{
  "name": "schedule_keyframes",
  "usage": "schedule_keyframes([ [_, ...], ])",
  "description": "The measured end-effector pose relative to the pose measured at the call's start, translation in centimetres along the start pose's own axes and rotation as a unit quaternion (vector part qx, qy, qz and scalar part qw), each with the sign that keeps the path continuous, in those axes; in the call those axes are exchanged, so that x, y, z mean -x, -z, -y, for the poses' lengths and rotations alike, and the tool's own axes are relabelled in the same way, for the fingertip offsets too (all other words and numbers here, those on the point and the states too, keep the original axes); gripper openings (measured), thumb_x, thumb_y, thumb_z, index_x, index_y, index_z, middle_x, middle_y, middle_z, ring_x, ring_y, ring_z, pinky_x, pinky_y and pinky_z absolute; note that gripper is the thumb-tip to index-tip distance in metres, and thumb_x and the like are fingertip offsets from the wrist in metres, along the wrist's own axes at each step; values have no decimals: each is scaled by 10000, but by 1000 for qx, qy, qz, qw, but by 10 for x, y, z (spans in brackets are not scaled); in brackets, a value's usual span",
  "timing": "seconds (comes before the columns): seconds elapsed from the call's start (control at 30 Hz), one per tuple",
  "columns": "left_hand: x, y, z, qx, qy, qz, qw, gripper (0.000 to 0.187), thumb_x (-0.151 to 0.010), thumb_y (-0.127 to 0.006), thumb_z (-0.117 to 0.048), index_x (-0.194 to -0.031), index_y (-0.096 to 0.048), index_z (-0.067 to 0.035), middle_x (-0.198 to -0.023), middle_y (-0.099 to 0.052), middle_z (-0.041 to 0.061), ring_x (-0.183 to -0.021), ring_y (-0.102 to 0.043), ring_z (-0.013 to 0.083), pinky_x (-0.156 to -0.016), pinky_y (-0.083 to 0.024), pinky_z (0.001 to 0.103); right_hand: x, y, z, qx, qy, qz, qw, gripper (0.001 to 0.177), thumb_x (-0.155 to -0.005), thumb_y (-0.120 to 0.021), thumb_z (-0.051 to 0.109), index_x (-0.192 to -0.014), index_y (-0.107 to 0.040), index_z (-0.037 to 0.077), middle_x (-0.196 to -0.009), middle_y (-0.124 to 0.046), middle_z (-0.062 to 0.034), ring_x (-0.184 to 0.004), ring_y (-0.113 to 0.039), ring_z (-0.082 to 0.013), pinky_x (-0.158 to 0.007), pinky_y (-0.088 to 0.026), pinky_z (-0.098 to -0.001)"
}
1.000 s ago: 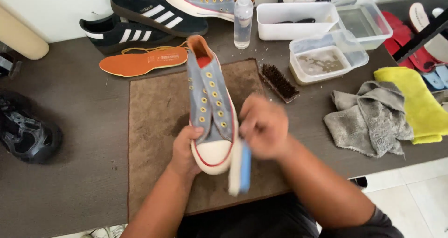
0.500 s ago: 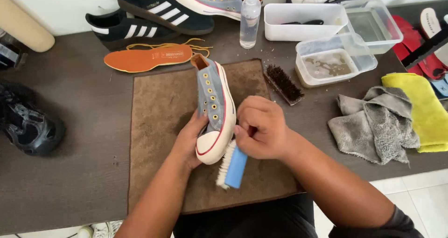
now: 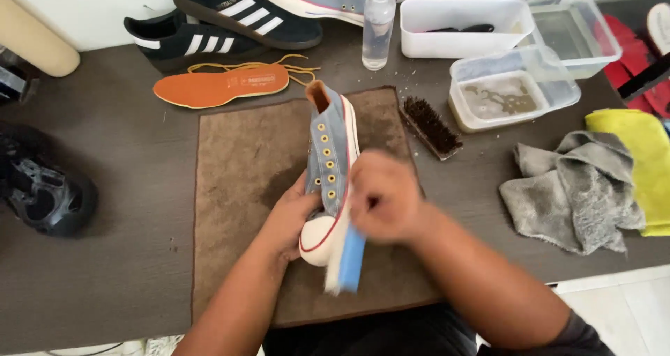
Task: The person scrubs a gray canvas sneaker with a blue brush and wipes it with a gray cloth. They repeatedly dip the brush into a container of cleaning solution and scrub the toe cap and sides, then wipe the shoe with the cloth.
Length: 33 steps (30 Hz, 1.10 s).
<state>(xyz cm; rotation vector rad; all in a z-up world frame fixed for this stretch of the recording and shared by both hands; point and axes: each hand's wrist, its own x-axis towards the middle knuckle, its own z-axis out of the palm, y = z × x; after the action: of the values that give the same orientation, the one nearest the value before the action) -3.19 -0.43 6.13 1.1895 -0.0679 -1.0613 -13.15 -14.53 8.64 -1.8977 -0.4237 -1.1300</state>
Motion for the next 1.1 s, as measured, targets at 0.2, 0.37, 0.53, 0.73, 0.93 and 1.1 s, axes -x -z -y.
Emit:
schedule_keyframes([
  [0.2,2,-1,-3,-23,-8,-7,1000,573,-765,-633,52,-1331,-620,-40,-1097,-683,191,-986,-678,334,-878,-575,480,-9,42,-36,101,25,-35,994,355,-951,-575,35,-633,-443,124,-624,-489,-47,-538,-492,-254,-503,-405,-322],
  [0.37,6,-8,-6,-25,1,-19,1000,566,-772,-619,61,-1329,-612,-41,-1094,-668,194,-977,-662,341,-847,-571,456,10,23,-42,24,-25,-12,999,322,-902,-641,105,-609,-509,128,-654,-557,-50,-552,-531,-252,-501,-415,-327],
  [0.53,-1,0,2,-30,1,-10,1000,556,-789,-591,47,-1337,-599,-41,-1098,-653,188,-971,-644,328,-836,-568,455,9,31,-38,49,-37,-34,998,312,-954,-601,63,-665,-486,93,-667,-544,-88,-553,-501,-252,-520,-409,-342],
  [0.73,10,-11,-5,-45,12,-18,999,568,-770,-560,57,-1332,-594,-21,-1126,-626,214,-1011,-620,362,-849,-547,468,12,35,-57,32,-46,-1,998,311,-864,-631,-36,-603,-522,95,-657,-579,-85,-538,-528,-254,-523,-413,-332],
  [0.93,2,-6,-3,-31,17,-33,999,539,-766,-585,43,-1300,-607,-27,-1108,-635,218,-1008,-633,365,-839,-557,463,2,8,-8,-42,-68,-4,997,349,-920,-679,150,-629,-486,135,-716,-552,-38,-608,-479,-204,-531,-423,-285],
  [1.1,16,-17,-11,-31,12,-31,999,588,-769,-576,50,-1352,-584,-28,-1120,-615,195,-1010,-635,339,-830,-563,432,5,37,-38,25,-87,-13,996,332,-891,-642,-9,-630,-463,93,-682,-545,-71,-559,-468,-207,-488,-381,-310],
])
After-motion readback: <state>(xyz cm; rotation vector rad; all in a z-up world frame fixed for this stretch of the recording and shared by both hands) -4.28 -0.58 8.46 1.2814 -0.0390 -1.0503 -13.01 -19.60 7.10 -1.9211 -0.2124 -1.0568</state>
